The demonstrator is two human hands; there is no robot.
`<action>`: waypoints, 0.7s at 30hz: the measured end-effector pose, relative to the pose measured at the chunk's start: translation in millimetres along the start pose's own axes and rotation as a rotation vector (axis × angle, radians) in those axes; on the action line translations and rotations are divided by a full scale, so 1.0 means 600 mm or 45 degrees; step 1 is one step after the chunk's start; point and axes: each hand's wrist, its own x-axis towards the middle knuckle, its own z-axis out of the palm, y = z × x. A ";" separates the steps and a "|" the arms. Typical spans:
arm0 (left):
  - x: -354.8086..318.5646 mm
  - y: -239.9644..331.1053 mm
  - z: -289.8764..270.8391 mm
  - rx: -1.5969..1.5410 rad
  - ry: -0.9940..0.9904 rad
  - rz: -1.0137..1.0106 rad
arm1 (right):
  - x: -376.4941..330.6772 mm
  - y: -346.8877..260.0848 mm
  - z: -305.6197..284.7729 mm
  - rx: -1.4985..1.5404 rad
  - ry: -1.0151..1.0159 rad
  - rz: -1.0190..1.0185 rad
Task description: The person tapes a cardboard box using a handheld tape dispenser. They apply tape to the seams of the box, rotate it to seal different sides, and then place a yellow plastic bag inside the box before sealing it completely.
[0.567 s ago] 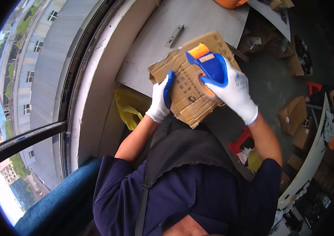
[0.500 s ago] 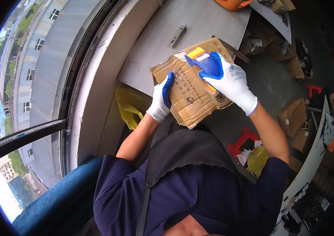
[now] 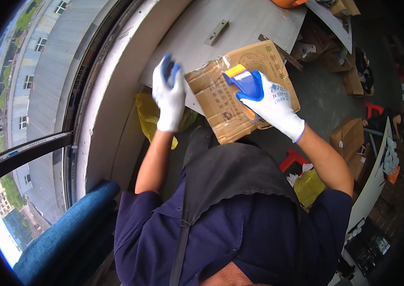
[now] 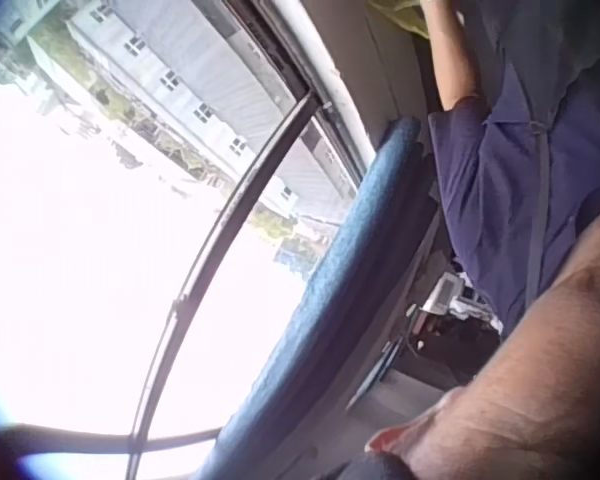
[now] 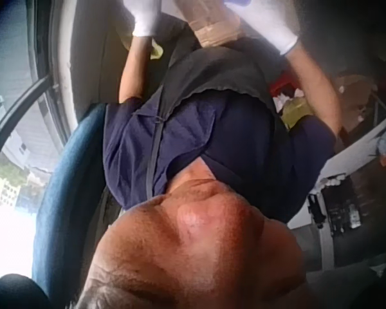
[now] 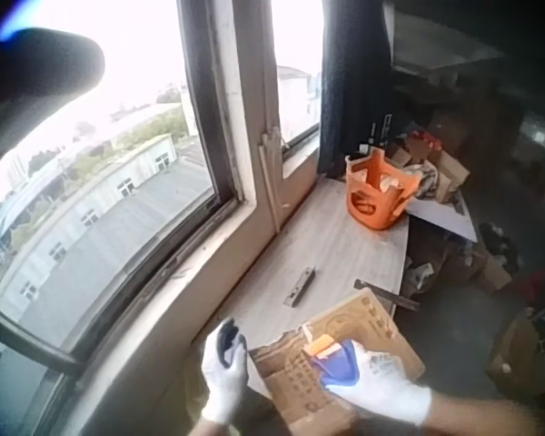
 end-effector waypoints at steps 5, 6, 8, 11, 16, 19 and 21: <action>0.149 0.011 0.195 0.067 -1.201 0.096 | 0.000 -0.011 0.024 -0.089 0.042 -0.086; 0.157 -0.043 0.240 0.099 -1.340 0.135 | 0.000 -0.017 0.028 -0.117 0.059 -0.093; 0.124 -0.033 0.284 0.633 -1.422 0.170 | -0.006 -0.015 0.024 -0.098 0.035 -0.038; 0.116 -0.024 0.299 0.756 -1.399 0.277 | -0.024 -0.004 0.030 -0.073 0.104 0.001; 0.120 -0.010 0.311 0.904 -1.396 0.428 | -0.090 0.027 -0.003 0.003 0.198 -0.013; 0.126 -0.019 0.311 0.907 -1.314 0.533 | -0.155 0.056 0.001 -0.016 0.284 -0.047; 0.142 -0.032 0.315 0.926 -1.311 0.543 | -0.203 0.074 -0.012 -0.014 0.295 -0.076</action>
